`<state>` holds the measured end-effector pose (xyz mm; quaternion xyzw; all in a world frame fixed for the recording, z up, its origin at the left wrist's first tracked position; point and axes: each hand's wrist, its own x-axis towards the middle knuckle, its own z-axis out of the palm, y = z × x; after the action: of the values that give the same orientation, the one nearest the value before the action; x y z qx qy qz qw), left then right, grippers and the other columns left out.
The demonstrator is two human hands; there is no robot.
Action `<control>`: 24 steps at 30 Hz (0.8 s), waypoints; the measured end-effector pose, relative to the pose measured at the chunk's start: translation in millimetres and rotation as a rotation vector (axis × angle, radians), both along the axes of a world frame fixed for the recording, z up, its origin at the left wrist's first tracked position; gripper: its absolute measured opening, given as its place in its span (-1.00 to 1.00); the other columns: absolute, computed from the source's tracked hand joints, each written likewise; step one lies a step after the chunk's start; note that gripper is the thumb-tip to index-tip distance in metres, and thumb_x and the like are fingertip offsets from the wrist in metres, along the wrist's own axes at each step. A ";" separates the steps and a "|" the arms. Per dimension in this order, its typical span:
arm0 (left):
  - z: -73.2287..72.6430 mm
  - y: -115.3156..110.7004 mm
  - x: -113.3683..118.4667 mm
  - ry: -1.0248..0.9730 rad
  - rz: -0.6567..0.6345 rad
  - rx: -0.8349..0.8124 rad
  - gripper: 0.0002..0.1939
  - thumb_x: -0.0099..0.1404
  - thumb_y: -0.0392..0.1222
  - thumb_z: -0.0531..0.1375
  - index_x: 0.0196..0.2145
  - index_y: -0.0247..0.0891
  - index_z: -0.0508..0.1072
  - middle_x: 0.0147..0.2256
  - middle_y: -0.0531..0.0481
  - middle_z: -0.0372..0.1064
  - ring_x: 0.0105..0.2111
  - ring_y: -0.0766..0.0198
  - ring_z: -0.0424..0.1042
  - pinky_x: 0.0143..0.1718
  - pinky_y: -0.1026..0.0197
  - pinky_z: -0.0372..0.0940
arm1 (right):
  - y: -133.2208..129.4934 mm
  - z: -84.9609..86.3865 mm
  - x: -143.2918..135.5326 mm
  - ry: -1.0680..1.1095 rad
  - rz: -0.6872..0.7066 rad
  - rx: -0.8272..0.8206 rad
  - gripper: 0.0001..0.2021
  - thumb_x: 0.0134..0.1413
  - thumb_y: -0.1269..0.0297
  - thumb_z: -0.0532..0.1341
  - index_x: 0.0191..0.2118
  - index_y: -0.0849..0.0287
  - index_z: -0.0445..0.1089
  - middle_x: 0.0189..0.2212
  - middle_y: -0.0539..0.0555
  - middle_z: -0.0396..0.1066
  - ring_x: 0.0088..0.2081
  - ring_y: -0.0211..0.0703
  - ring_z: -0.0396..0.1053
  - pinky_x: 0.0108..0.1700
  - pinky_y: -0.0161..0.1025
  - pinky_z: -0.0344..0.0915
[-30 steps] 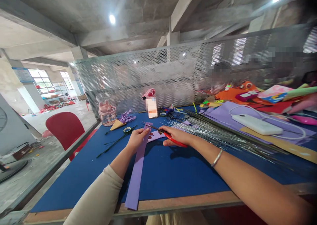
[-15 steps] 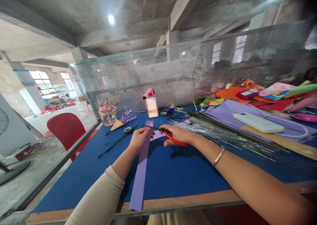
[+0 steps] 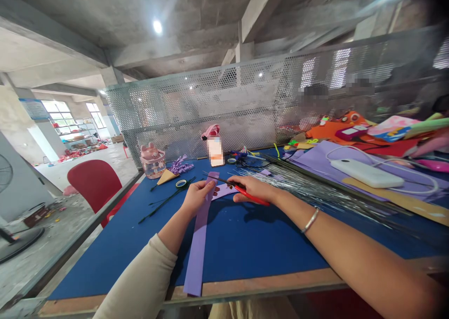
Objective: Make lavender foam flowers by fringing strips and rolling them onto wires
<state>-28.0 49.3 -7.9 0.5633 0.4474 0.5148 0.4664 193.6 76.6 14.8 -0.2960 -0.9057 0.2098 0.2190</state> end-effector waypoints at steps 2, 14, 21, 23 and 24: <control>-0.7 0.2 -0.9 -0.013 -0.022 -0.013 -0.52 -0.05 0.18 0.33 -0.40 -0.35 0.55 -0.45 -0.11 0.51 -0.47 0.26 0.43 -0.42 0.27 0.25 | 0.6 -0.8 -0.1 0.006 -0.004 -0.008 -0.46 -0.01 -0.08 0.22 0.01 0.19 0.33 -0.19 0.14 0.43 -0.25 -0.08 0.35 -0.21 -0.22 0.25; -2.4 1.3 0.6 -0.088 -0.031 -0.093 -0.46 -0.17 0.18 0.38 -0.37 -0.35 0.54 -0.46 -0.09 0.51 -0.51 0.29 0.42 -0.38 0.24 0.29 | 2.5 -3.5 -0.3 0.007 -0.095 0.083 -0.66 -0.06 0.28 0.16 -0.12 0.18 0.48 -0.39 0.05 0.51 -0.44 -0.19 0.36 -0.36 -0.30 0.22; -3.0 2.7 -0.2 -0.099 -0.034 -0.103 -0.47 -0.15 0.15 0.39 -0.36 -0.35 0.53 -0.46 -0.10 0.51 -0.51 0.30 0.43 -0.38 0.25 0.30 | 3.9 -2.9 0.4 0.001 -0.101 0.094 -0.66 -0.02 0.25 0.18 -0.08 0.19 0.42 -0.27 0.10 0.49 -0.32 -0.12 0.39 -0.26 -0.26 0.24; -2.0 2.5 0.1 -0.110 -0.008 -0.093 -0.49 -0.15 0.14 0.39 -0.37 -0.34 0.53 -0.48 -0.07 0.50 -0.52 0.31 0.42 -0.40 0.26 0.30 | 2.2 -1.1 0.7 -0.010 -0.100 0.072 -0.55 -0.03 0.11 0.24 -0.01 0.18 0.34 -0.18 0.13 0.45 -0.25 -0.08 0.38 -0.22 -0.23 0.25; -1.4 2.2 0.5 -0.112 0.009 -0.083 -0.51 -0.14 0.14 0.39 -0.38 -0.34 0.53 -0.49 -0.06 0.50 -0.52 0.31 0.42 -0.41 0.27 0.29 | 1.4 -0.5 0.8 -0.016 -0.093 0.055 -0.49 -0.06 0.04 0.27 0.02 0.17 0.31 -0.14 0.15 0.43 -0.22 -0.06 0.36 -0.20 -0.22 0.25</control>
<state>-27.5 51.5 -9.3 0.5118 0.4441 0.5288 0.5111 194.4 78.0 14.3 -0.3334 -0.8981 0.1719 0.2296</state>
